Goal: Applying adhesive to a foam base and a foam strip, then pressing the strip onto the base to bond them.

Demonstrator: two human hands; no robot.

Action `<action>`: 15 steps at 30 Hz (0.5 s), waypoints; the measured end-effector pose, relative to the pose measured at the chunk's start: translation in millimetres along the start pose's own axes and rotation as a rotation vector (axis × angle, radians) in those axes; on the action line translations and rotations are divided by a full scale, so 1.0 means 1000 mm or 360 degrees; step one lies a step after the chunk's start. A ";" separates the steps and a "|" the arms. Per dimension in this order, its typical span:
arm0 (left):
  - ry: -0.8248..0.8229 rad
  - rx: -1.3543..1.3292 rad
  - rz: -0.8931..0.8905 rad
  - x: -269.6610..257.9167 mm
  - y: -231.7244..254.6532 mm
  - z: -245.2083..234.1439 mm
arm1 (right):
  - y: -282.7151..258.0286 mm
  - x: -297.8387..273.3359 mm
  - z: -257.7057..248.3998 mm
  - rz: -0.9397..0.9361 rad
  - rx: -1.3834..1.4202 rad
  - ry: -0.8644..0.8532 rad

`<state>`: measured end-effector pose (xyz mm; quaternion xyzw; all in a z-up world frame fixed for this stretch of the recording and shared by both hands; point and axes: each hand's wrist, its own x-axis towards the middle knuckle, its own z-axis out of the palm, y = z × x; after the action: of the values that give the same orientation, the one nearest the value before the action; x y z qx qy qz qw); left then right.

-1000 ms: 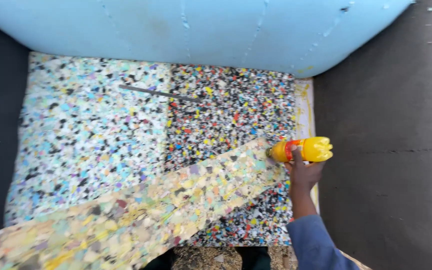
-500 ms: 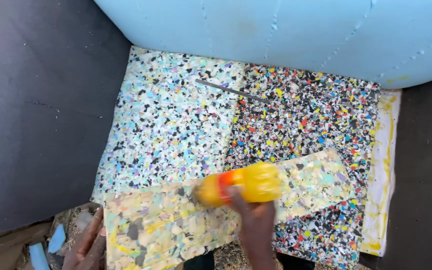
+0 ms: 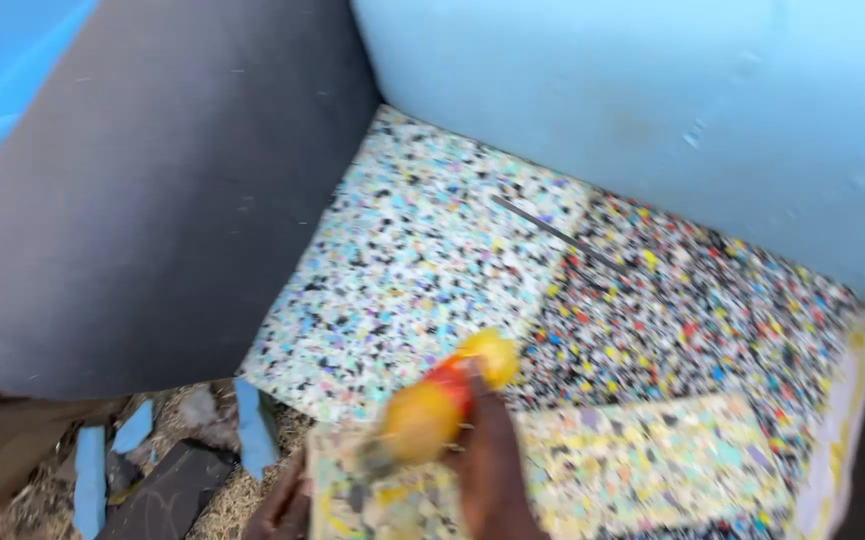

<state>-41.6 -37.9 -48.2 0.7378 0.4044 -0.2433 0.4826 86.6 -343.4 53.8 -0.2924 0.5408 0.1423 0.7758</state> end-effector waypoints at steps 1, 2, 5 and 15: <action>0.0017 -0.0007 0.0031 0.017 0.022 0.006 | -0.007 0.014 -0.003 0.0030 0.0076 0.0112; 0.0051 -0.0051 0.0019 0.016 0.024 0.008 | -0.012 0.031 -0.005 0.0038 0.0027 0.0085; 0.0000 -0.0225 -0.0217 0.024 0.011 0.015 | -0.028 0.071 0.010 0.0002 -0.0256 0.0129; -0.0443 -0.0479 -0.0106 0.079 -0.090 0.022 | 0.023 0.214 0.145 0.0231 -0.1325 0.0083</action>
<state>-72.1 -11.0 -163.4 0.6028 0.3898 -0.2956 0.6303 264.4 -257.4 -114.8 -0.5454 0.4757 0.3956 0.5655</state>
